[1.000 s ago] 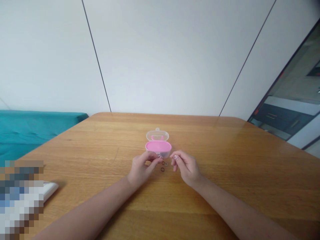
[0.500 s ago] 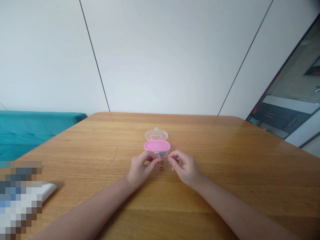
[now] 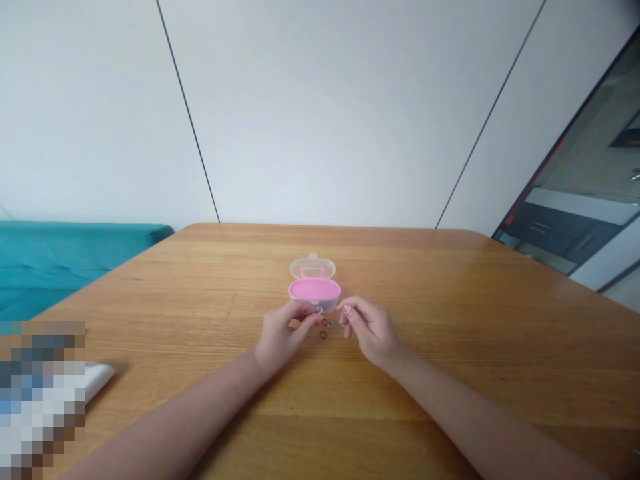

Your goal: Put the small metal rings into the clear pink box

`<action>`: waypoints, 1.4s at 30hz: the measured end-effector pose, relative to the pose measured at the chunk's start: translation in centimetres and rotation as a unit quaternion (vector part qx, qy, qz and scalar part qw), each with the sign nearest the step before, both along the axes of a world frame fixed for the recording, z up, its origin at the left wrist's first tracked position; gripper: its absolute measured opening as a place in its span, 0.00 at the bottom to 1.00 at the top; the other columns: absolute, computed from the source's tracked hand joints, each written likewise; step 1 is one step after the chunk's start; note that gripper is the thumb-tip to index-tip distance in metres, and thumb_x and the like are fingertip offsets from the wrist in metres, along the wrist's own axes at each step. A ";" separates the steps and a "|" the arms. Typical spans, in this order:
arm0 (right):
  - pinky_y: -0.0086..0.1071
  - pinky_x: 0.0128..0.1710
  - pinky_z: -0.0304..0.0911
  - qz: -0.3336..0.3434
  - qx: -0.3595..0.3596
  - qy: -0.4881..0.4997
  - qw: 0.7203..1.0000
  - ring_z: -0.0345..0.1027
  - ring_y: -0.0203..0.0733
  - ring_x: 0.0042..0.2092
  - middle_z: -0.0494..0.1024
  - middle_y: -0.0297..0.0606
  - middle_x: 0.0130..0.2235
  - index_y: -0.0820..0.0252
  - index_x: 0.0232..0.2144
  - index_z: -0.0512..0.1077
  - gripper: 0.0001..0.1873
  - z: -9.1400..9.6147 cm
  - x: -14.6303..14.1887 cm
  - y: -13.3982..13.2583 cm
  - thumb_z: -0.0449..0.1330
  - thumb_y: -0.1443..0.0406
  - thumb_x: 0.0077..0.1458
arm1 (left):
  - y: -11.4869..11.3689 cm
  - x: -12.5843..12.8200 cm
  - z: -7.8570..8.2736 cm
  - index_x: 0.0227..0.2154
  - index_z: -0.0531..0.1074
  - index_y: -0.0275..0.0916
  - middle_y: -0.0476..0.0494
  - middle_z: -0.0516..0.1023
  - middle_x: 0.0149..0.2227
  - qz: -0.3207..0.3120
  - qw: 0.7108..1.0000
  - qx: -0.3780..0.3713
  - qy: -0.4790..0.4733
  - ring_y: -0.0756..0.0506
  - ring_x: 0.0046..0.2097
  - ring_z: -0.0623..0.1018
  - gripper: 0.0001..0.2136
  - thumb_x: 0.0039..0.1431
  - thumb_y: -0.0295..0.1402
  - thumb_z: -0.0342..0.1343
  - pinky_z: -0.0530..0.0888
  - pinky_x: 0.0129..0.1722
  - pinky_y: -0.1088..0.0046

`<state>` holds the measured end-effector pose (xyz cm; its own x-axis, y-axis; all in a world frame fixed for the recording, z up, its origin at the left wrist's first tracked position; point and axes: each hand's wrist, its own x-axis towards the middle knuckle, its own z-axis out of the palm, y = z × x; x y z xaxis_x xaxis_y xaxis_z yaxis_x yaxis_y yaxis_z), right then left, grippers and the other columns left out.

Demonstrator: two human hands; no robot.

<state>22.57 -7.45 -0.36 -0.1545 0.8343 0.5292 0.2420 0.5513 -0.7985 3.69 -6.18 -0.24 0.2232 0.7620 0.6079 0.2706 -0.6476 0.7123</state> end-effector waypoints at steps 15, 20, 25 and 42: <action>0.26 0.21 0.61 0.001 0.003 -0.004 1.000 0.64 0.31 0.21 0.69 0.33 0.25 0.60 0.33 0.68 0.13 0.1 0.0 0.0 0.47 0.61 0.59 | -0.1 0.1 0.4 0.32 0.73 0.38 0.46 0.78 0.27 -0.006 0.999 -0.041 -0.014 0.49 0.29 0.78 0.06 0.54 0.34 0.54 0.75 0.32 0.76; 0.25 0.22 0.60 0.001 0.006 -0.013 1.000 0.64 0.31 0.21 0.69 0.33 0.25 0.60 0.33 0.68 0.11 0.1 0.0 -0.1 0.47 0.62 0.60 | 0.3 0.7 0.8 0.31 0.71 0.35 0.44 0.78 0.30 -0.031 0.976 -0.179 -0.120 0.49 0.27 0.78 0.10 0.54 0.38 0.53 0.75 0.29 0.75; 0.25 0.22 0.60 -0.004 0.004 -0.027 1.000 0.64 0.31 0.21 0.69 0.33 0.25 0.60 0.33 0.67 0.10 0.1 0.0 -0.1 0.47 0.64 0.59 | 0.6 0.7 1.3 0.32 0.71 0.33 0.41 0.78 0.33 -0.053 0.953 -0.249 -0.167 0.49 0.26 0.78 0.12 0.53 0.39 0.54 0.74 0.27 0.75; 0.24 0.21 0.60 -0.022 0.020 -0.038 0.999 0.64 0.31 0.21 0.69 0.32 0.25 0.61 0.33 0.68 0.06 0.1 -0.1 0.0 0.51 0.67 0.57 | 0.5 0.7 1.2 0.34 0.70 0.33 0.41 0.78 0.33 -0.078 0.944 -0.267 -0.179 0.48 0.26 0.78 0.12 0.53 0.38 0.55 0.73 0.27 0.75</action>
<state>22.46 -7.44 -0.28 -0.1592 0.8191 0.5511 0.3251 0.5706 -0.7541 4.38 -5.68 0.99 0.2103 0.9561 0.2039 -0.1179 -0.1822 0.9762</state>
